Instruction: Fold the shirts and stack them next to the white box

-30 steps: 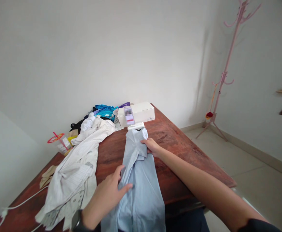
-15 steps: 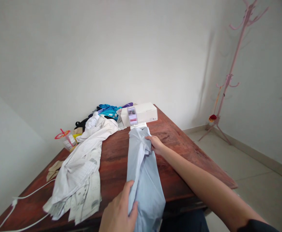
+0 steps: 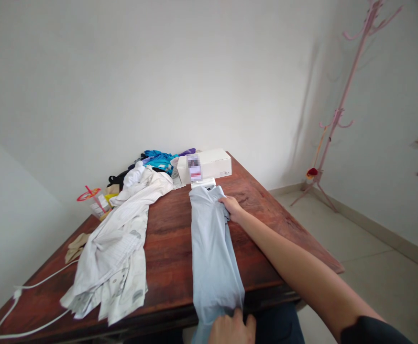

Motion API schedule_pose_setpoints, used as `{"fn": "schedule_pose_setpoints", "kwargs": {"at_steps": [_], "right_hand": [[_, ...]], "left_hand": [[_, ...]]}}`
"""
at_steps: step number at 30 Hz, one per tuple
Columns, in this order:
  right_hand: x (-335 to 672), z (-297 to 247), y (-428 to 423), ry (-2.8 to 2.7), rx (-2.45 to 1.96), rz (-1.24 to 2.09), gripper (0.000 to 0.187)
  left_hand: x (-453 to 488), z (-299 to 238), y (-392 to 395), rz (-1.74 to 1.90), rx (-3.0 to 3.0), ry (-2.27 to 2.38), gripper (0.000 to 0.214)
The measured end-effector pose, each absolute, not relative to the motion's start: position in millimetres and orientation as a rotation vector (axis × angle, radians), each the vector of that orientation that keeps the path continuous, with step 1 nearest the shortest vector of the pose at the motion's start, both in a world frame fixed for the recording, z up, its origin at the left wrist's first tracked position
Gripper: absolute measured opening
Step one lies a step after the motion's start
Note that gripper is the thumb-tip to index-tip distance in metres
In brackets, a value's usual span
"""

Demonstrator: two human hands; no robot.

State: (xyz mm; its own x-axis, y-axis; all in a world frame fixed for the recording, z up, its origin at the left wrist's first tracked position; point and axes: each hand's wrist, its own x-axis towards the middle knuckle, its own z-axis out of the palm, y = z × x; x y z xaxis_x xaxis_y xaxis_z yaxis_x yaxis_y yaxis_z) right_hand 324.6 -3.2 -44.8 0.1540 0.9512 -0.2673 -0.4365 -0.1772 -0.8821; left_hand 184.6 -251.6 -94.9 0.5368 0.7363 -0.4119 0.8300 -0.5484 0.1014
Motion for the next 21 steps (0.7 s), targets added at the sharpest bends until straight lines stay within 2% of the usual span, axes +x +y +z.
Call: {"fn": "schedule_pose_setpoints", "kwargs": {"at_steps": [5, 8, 10, 14, 17, 21], "right_hand": [[325.8, -43.5, -4.5, -0.632, -1.077, 1.476, 0.012], [325.4, -42.1, -3.0, -0.590, -1.043, 1.548, 0.013], [323.9, -41.4, -2.5, -0.561, -1.010, 1.595, 0.017], [318.7, -40.0, -5.4, -0.529, -0.952, 1.669, 0.019], [315.1, -36.9, -9.7, -0.530, -0.919, 1.718, 0.025], [311.8, -34.5, -13.4, -0.588, -0.817, 1.790, 0.035]], "left_hand": [[189.0, -64.4, -237.7, -0.607, 2.526, 1.072, 0.034], [176.5, -27.5, -229.9, -0.549, 2.555, 0.881, 0.024], [163.0, 3.3, -219.1, -0.277, 2.498, 0.861, 0.032], [136.3, 45.5, -167.3, 0.389, 2.423, 1.200, 0.034], [126.5, 41.9, -101.8, 0.690, 2.417, 1.295, 0.044], [134.7, 9.3, -17.0, 0.524, 2.564, 1.347, 0.059]]}}
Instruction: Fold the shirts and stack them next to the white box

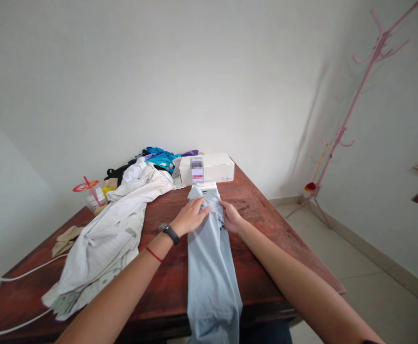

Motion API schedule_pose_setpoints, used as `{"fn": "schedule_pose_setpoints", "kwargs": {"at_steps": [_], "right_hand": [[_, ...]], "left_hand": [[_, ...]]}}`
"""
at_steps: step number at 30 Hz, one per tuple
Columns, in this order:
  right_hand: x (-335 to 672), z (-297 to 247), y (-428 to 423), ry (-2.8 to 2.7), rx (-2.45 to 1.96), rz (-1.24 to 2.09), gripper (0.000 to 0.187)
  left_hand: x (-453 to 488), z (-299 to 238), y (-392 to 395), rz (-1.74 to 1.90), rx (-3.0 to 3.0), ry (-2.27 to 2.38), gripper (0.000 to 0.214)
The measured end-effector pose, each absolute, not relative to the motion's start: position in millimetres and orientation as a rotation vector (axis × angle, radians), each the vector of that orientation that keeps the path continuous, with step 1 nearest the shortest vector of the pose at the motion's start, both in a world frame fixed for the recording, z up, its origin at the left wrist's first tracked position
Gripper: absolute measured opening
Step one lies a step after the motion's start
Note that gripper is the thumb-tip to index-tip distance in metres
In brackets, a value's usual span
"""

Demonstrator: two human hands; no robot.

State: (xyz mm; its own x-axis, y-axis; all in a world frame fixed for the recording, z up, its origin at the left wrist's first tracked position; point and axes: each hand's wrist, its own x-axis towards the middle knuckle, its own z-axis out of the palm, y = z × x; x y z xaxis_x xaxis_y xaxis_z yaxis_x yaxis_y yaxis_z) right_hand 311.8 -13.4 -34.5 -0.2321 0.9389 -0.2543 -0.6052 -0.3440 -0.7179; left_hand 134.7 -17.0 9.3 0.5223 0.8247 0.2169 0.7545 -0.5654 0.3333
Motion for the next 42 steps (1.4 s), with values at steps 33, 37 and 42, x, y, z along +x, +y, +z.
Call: {"fn": "schedule_pose_setpoints", "kwargs": {"at_steps": [33, 37, 42], "right_hand": [[297.4, -50.9, -14.5, -0.670, -0.928, 1.792, 0.039], [289.8, -56.8, -14.9, -0.651, -1.001, 1.763, 0.021], [291.0, -63.2, -15.3, -0.873, -1.195, 1.336, 0.009]], "left_hand": [[161.7, -27.9, 18.3, 1.110, 2.992, 0.798, 0.041], [166.9, -25.4, 20.2, 1.034, 3.050, 0.773, 0.045], [166.1, -24.0, 22.4, 1.010, 3.071, 0.738, 0.053]]}}
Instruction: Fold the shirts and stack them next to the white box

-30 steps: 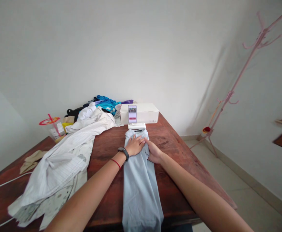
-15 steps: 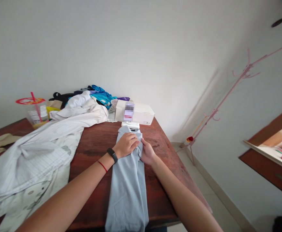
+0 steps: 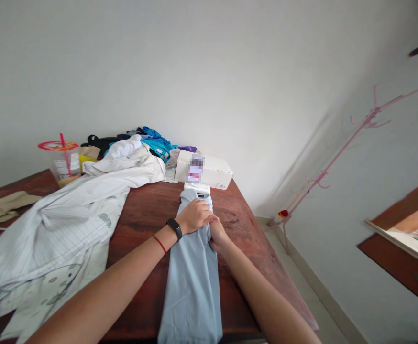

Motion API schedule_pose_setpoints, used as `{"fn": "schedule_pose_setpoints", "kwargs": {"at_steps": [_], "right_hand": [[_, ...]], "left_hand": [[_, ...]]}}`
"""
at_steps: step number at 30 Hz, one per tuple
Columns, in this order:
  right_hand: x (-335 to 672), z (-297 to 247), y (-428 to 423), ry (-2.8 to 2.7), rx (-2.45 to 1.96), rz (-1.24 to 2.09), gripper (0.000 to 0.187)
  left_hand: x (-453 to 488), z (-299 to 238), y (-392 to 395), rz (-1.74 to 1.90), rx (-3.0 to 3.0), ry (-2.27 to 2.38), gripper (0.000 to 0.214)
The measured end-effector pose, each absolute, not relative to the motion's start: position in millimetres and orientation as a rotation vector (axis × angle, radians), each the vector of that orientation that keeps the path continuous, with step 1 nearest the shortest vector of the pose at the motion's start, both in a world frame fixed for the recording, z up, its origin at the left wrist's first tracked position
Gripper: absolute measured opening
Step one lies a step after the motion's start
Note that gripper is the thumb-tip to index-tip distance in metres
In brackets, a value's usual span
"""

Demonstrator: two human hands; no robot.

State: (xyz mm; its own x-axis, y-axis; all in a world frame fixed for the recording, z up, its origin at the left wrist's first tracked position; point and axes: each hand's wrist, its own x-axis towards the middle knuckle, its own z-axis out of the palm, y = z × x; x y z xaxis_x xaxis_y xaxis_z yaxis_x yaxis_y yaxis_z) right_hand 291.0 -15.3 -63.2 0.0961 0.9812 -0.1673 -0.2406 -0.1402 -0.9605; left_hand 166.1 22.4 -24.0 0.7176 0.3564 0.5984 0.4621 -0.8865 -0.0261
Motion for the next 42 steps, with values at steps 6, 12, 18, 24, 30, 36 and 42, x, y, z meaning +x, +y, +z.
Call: {"fn": "schedule_pose_setpoints", "kwargs": {"at_steps": [6, 12, 18, 24, 30, 36, 42], "right_hand": [[318.9, -53.4, -8.3, -1.198, -1.366, 0.713, 0.019], [316.4, -47.4, -10.9, -1.390, -1.242, 0.854, 0.016], [303.1, -46.3, -19.5, -0.917, -1.166, 1.507, 0.014], [302.3, -37.8, -19.5, -0.755, -0.919, 1.763, 0.030], [304.7, -49.5, -13.0, -0.933, -0.993, 1.596, 0.037], [302.8, -48.8, -13.5, -0.990, -0.864, 1.524, 0.029], [304.0, -44.7, -9.6, -0.835, -0.799, 1.743, 0.043]], "left_hand": [[160.6, -20.0, 23.1, -0.939, -2.731, -0.671, 0.053], [160.6, -20.4, 17.2, -1.027, -2.701, -0.764, 0.051], [169.4, -28.7, 14.5, -1.101, -2.694, -0.750, 0.043], [178.8, -34.8, 11.8, -1.207, -2.753, -0.813, 0.039], [184.0, -41.5, 11.2, -1.375, -2.675, -1.416, 0.052], [181.2, -44.3, 17.7, -1.373, -3.101, -1.380, 0.069], [184.4, -43.0, 11.8, -1.141, -3.163, -1.158, 0.070]]}}
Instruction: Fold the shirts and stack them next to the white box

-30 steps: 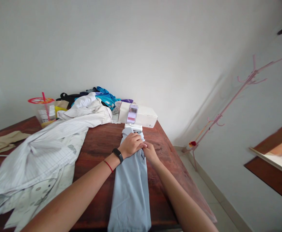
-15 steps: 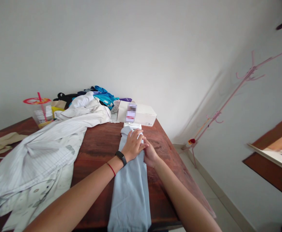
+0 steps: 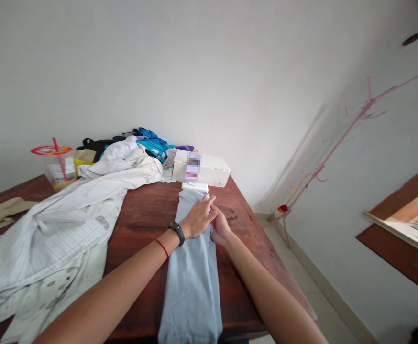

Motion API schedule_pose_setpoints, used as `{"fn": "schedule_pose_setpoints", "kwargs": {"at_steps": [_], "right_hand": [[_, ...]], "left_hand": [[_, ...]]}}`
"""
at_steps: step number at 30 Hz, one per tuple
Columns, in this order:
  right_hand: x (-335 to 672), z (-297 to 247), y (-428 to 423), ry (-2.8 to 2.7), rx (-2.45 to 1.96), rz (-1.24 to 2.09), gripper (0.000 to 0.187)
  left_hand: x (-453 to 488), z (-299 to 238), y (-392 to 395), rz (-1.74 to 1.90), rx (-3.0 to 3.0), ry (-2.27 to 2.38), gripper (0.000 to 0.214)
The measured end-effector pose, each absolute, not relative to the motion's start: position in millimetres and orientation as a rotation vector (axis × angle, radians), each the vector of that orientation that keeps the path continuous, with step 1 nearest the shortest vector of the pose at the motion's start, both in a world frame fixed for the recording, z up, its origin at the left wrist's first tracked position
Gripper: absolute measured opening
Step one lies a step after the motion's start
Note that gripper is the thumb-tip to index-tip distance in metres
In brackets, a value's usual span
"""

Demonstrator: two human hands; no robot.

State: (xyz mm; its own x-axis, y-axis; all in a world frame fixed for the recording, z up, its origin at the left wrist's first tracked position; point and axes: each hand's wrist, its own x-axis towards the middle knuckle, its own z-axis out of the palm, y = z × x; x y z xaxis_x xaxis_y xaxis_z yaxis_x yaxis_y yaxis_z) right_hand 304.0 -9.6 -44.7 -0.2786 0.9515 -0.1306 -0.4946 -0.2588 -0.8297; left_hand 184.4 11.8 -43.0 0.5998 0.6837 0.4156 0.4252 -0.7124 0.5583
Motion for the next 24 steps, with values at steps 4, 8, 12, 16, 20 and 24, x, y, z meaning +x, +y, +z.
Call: {"fn": "schedule_pose_setpoints", "kwargs": {"at_steps": [4, 8, 12, 16, 20, 24], "right_hand": [[300.3, -45.5, -7.1, -0.804, -0.782, 1.694, 0.056], [295.7, -53.3, -1.8, -0.805, -0.850, 1.580, 0.063], [304.5, -65.7, 9.3, -0.953, -1.070, 1.341, 0.057], [329.3, -71.8, 18.0, -1.249, -1.402, 0.960, 0.049], [347.6, -69.5, 18.3, -1.398, -1.570, 0.706, 0.042], [349.2, -68.5, 17.5, -1.495, -1.709, 0.509, 0.027]], "left_hand": [[189.7, -47.7, 11.9, 0.857, 2.512, 0.945, 0.067], [194.8, -54.7, 15.3, 0.707, 2.574, 1.052, 0.065], [193.8, -58.7, 17.4, 0.602, 2.621, 1.147, 0.056], [191.0, -62.8, 16.4, 0.583, 2.667, 1.173, 0.055], [195.4, -68.6, 17.2, 0.533, 2.709, 1.214, 0.060], [203.5, -71.9, 23.4, 0.453, 2.718, 1.243, 0.057]]}}
